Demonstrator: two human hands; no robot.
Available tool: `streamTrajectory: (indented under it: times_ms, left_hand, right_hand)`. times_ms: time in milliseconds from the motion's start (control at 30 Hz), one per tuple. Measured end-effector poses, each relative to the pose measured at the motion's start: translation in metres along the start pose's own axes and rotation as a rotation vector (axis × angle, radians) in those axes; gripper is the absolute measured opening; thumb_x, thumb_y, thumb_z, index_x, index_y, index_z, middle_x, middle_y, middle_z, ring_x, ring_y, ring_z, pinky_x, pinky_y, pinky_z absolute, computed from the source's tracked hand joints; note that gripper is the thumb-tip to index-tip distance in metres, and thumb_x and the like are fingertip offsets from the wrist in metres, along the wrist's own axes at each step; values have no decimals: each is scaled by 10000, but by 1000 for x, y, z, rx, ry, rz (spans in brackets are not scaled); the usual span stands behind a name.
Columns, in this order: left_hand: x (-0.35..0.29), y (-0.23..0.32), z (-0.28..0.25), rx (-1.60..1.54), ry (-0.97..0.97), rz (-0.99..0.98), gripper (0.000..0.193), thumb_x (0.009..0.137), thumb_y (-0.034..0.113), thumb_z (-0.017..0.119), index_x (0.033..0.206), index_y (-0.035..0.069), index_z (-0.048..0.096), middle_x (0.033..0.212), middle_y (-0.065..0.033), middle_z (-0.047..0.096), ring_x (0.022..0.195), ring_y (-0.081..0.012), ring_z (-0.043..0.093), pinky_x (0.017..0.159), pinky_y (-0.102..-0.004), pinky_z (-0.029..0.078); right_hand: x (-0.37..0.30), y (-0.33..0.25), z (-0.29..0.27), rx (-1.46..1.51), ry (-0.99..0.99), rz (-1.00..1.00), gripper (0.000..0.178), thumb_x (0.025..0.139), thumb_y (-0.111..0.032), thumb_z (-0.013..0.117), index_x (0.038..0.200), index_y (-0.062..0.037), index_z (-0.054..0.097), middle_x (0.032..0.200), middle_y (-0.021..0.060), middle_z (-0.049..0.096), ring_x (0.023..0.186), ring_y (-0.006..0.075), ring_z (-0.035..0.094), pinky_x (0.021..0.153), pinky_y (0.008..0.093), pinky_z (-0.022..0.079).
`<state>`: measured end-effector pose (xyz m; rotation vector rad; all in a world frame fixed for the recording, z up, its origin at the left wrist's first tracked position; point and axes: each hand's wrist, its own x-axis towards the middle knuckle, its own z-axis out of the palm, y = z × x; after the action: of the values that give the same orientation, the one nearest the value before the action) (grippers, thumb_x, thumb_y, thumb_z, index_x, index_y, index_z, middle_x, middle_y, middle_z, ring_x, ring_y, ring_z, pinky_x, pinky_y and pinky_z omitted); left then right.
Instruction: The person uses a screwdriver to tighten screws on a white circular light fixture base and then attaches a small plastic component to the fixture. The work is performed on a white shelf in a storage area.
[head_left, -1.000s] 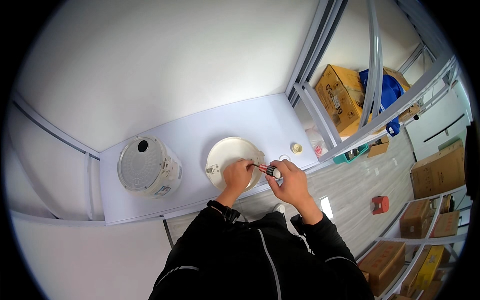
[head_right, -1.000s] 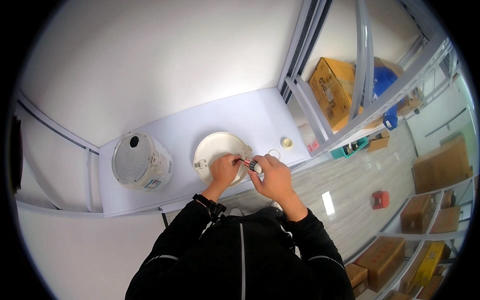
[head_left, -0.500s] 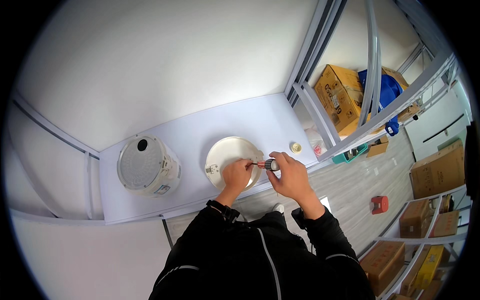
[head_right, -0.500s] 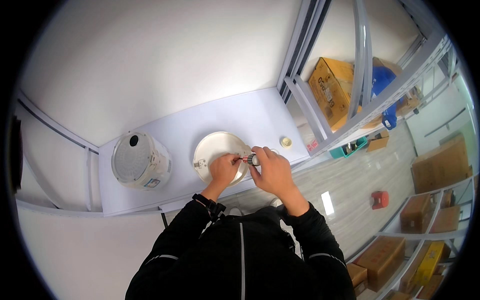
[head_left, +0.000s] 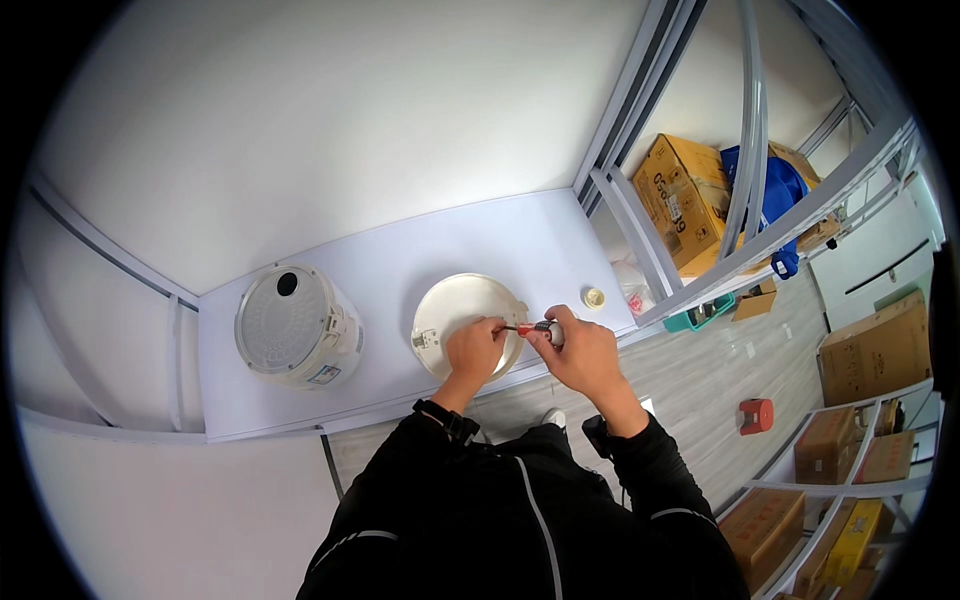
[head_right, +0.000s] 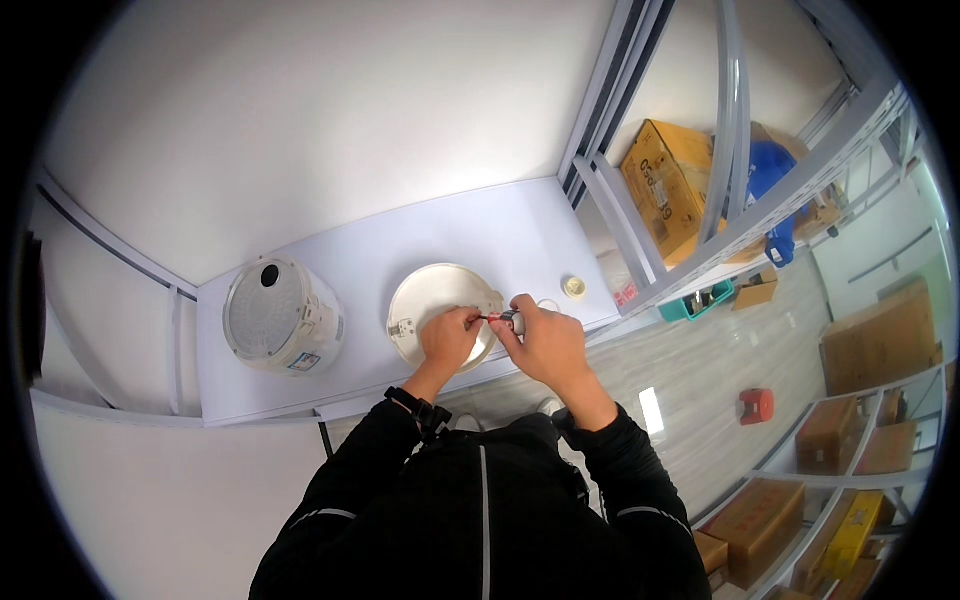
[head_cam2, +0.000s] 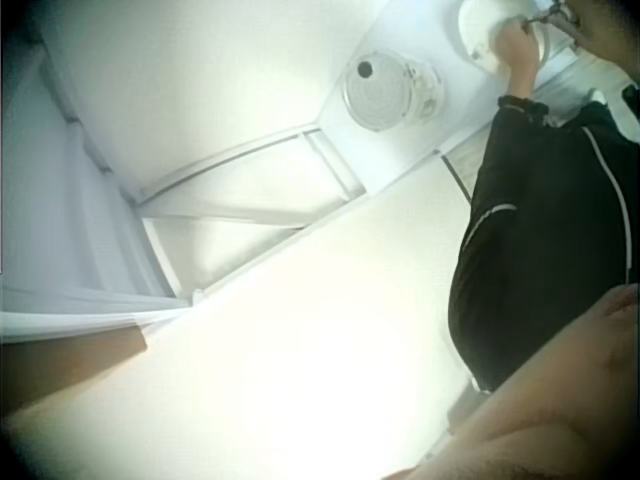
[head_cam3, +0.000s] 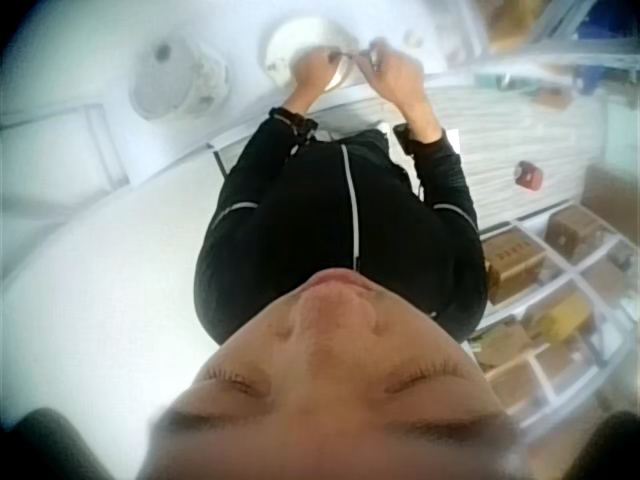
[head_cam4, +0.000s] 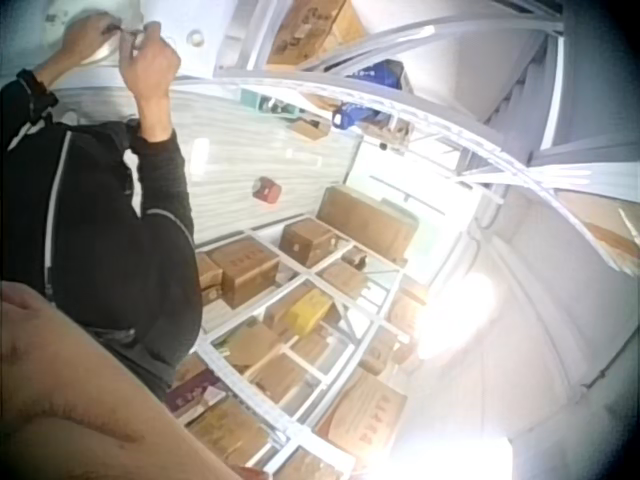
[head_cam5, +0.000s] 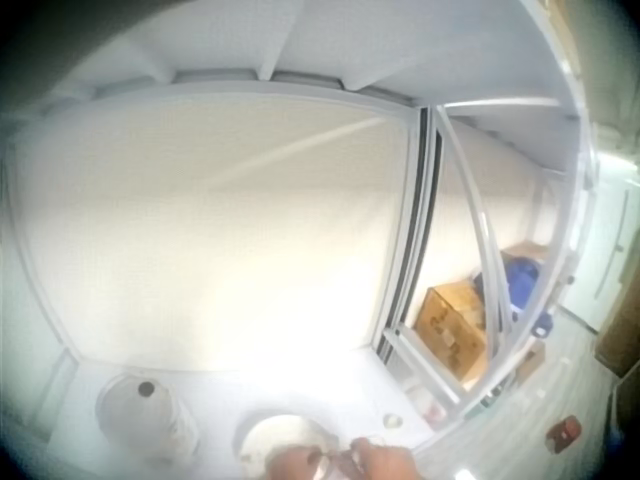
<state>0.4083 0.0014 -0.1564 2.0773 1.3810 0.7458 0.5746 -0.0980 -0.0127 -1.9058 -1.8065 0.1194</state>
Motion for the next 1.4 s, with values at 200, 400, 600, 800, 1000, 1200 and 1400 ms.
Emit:
streamTrajectory:
  times_ms: [200,400,600,800,1000,1200,1400]
  left_hand:
    - [4,-5,1,33,-21,11,224,907,250,814,1111,159,834,960,-46,821,874,-301,784,750,-448,599]
    - [3,6,-1,55,-33,-63,320,909,228,797,1225,174,797,951,-38,812,877,-300,780,752,-469,596]
    - [1,-5,2,89,-31,32,359,906,236,801,1263,189,793,988,-32,770,895,-287,765,765,-458,596]
    - [-2,-8,0,105,-52,44,358,915,249,798,1271,203,789,1062,-35,743,920,-293,760,775,-454,599]
    - [-4,-7,-1,120,-67,39,343,932,254,776,1271,207,783,1109,-45,746,929,-324,757,778,-481,605]
    - [-6,-8,-1,110,-27,71,348,921,229,793,1268,195,792,1042,-45,742,889,-296,759,760,-453,601]
    - [-6,-6,-4,74,-28,69,354,912,223,799,1265,194,797,1023,-35,747,868,-296,757,754,-455,599]
  right_hand:
    - [-4,-4,-3,-43,-29,34,493,996,-462,770,1202,-30,649,822,156,758,732,384,756,635,457,580]
    - [-6,6,9,58,142,-138,460,940,-291,799,1276,-28,629,964,184,749,783,402,741,659,487,577]
    - [-4,-14,1,-38,-46,100,496,936,-286,801,1318,-29,615,907,176,723,756,404,730,647,484,572]
    - [-8,-14,5,-92,186,-67,465,960,-260,810,1288,-4,604,799,151,737,681,341,739,574,440,550]
    - [-10,-10,7,-35,48,45,483,982,-294,768,1321,-3,586,1008,202,668,868,398,729,659,479,576]
    - [-5,-23,-2,-154,48,5,482,999,-327,755,1316,-2,592,973,181,668,794,379,721,627,469,568]
    - [-5,-17,9,-106,92,-51,513,1021,-418,733,1308,-12,609,927,175,679,755,372,723,603,468,560]
